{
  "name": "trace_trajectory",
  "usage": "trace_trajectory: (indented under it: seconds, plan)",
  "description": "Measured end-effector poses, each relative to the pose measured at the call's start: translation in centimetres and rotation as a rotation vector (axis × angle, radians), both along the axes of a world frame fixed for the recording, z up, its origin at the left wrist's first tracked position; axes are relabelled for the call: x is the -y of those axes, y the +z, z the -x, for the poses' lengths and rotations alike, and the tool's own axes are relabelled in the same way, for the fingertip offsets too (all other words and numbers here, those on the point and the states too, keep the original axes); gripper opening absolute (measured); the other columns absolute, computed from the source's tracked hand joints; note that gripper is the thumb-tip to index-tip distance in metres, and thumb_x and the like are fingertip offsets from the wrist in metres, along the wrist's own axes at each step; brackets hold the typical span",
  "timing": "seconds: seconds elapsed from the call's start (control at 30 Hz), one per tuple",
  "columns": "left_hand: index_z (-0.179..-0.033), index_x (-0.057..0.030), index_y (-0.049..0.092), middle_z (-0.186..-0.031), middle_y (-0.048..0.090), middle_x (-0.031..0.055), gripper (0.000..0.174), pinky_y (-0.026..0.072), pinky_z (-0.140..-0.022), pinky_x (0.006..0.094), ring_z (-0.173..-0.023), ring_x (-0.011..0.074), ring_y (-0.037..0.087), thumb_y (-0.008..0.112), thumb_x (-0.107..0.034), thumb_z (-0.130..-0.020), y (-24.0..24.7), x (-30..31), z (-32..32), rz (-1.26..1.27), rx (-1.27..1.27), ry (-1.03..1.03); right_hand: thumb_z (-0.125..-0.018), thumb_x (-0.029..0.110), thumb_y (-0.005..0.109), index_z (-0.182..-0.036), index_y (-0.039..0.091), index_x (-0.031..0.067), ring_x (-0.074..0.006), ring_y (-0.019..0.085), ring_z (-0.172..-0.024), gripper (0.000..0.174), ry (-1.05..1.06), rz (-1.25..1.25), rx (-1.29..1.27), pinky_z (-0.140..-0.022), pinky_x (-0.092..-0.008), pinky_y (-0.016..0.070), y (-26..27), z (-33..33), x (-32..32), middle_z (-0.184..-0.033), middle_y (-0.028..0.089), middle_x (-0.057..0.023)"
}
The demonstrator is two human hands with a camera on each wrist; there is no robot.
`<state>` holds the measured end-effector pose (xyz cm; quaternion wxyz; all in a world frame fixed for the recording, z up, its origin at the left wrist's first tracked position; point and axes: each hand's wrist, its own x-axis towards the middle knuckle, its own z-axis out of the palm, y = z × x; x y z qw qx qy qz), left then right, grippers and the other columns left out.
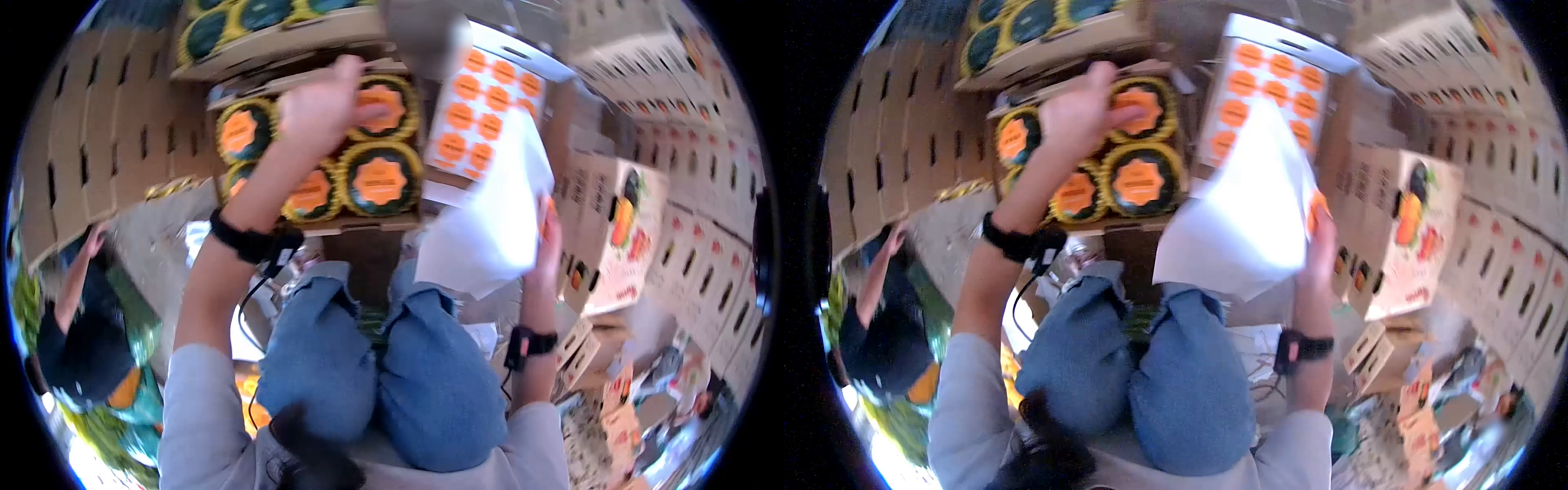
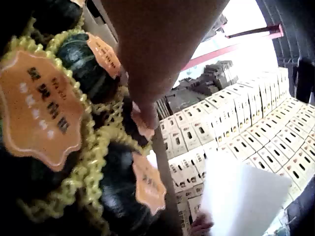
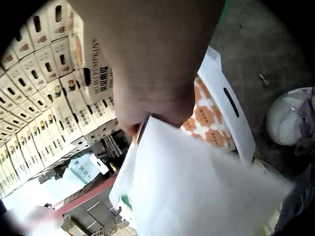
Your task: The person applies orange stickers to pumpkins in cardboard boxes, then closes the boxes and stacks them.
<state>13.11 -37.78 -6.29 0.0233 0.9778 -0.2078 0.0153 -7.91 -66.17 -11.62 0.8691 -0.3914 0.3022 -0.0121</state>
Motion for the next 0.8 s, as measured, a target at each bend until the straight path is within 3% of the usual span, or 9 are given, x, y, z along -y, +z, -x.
trace_trajectory:
  seconds: [0.1, 0.23, 0.3, 0.37, 0.43, 0.57, 0.67, 0.7, 0.8]
  plan:
    - [-0.121, -0.0081, 0.048, -0.098, 0.058, 0.0101, 0.073, 0.0471, -0.077, 0.0365, -0.091, 0.0276, 0.057, 0.075, -0.042, -0.062, 0.2, 0.8, -0.5, 0.070, 0.214, -0.336, -0.091, 0.052, 0.039, -0.133, 0.037, 0.0139, -0.0250, 0.051, -0.111, 0.057, -0.161, -0.147, 0.055, -0.094, -0.0379, 0.0416, -2.6, 0.3, 0.3, -0.130, 0.045, -0.0155]
    - [-0.141, -0.0122, 0.026, -0.147, 0.023, 0.0110, 0.069, 0.0146, -0.109, 0.0470, -0.135, 0.0305, 0.020, 0.054, -0.039, -0.084, -1.5, 2.0, 0.3, -0.019, 0.090, -0.562, -0.089, 0.060, 0.034, -0.129, 0.040, 0.0133, -0.0184, 0.063, -0.067, 0.061, 0.371, -0.350, -0.071, -0.061, -0.0287, 0.0517, -1.6, 2.9, -0.1, -0.087, 0.066, -0.0145]
    - [-0.142, -0.0114, 0.024, -0.147, 0.023, 0.0120, 0.064, 0.0139, -0.109, 0.0471, -0.136, 0.0315, 0.019, 0.046, -0.039, -0.089, -1.8, 2.6, 0.2, -0.107, 0.107, -0.536, -0.091, 0.048, 0.044, -0.107, 0.058, 0.0089, -0.0191, 0.061, -0.058, 0.044, 0.592, 0.123, -0.193, -0.055, -0.0315, 0.0496, -1.2, 5.9, -0.6, -0.070, 0.064, -0.0109]
    - [-0.142, -0.0110, 0.025, -0.147, 0.022, 0.0124, 0.062, 0.0134, -0.110, 0.0473, -0.136, 0.0322, 0.017, 0.044, -0.039, -0.090, -2.6, 2.1, 0.0, -0.090, 0.079, -0.554, -0.087, 0.026, 0.056, -0.080, 0.064, 0.0046, -0.0230, 0.058, -0.056, 0.024, 0.602, 1.270, 0.039, -0.051, -0.0330, 0.0459, -1.0, 10.5, 0.0, -0.062, 0.058, -0.0116]
    - [-0.141, -0.0102, 0.026, -0.147, 0.022, 0.0129, 0.060, 0.0138, -0.109, 0.0476, -0.136, 0.0326, 0.017, 0.043, -0.038, -0.091, -2.4, 1.6, 0.2, -0.060, 0.087, -0.572, -0.078, 0.014, 0.063, -0.066, 0.059, 0.0027, -0.0278, 0.056, -0.056, 0.017, 0.437, 1.507, -0.084, -0.051, -0.0346, 0.0441, -1.3, 16.6, 2.8, -0.060, 0.052, -0.0129]
    - [-0.138, -0.0066, 0.031, -0.145, 0.027, 0.0148, 0.054, 0.0178, -0.108, 0.0484, -0.135, 0.0334, 0.022, 0.041, -0.035, -0.093, -0.3, -2.8, 3.7, 0.172, 0.086, -0.642, -0.077, 0.019, 0.064, -0.102, 0.058, 0.0069, -0.0283, 0.057, -0.096, 0.029, 0.225, 1.849, -0.744, -0.076, -0.0377, 0.0485, -4.8, 32.7, 12.5, -0.106, 0.059, -0.0119]
    - [-0.135, -0.0037, 0.036, -0.139, 0.036, 0.0162, 0.047, 0.0241, -0.106, 0.0470, -0.131, 0.0335, 0.030, 0.042, -0.025, -0.095, 1.3, -9.8, 4.8, 0.064, 0.035, -0.632, -0.073, 0.033, 0.067, -0.116, 0.048, -0.0062, -0.0390, 0.049, -0.108, 0.062, -0.008, 1.870, -1.359, -0.093, -0.0420, 0.0403, -5.5, 42.1, 22.7, -0.115, 0.051, -0.0266]
    - [-0.135, -0.0030, 0.037, -0.137, 0.039, 0.0160, 0.044, 0.0266, -0.104, 0.0457, -0.129, 0.0334, 0.033, 0.043, -0.021, -0.095, 2.1, -12.1, 5.1, 0.020, 0.038, -0.629, -0.068, 0.034, 0.069, -0.116, 0.048, -0.0068, -0.0403, 0.049, -0.109, 0.066, -0.093, 1.454, -1.507, -0.094, -0.0441, 0.0395, -3.3, 42.3, 25.2, -0.117, 0.050, -0.0274]
    - [-0.133, -0.0024, 0.039, -0.134, 0.043, 0.0135, 0.041, 0.0355, -0.099, 0.0396, -0.123, 0.0325, 0.041, 0.046, -0.008, -0.092, 3.9, -19.5, 6.9, -0.068, -0.075, -0.469, -0.068, 0.044, 0.064, -0.122, 0.043, -0.0094, -0.0421, 0.049, -0.111, 0.079, -0.071, 1.360, -1.631, -0.096, -0.0448, 0.0378, -4.7, 44.8, 31.0, -0.117, 0.051, -0.0303]
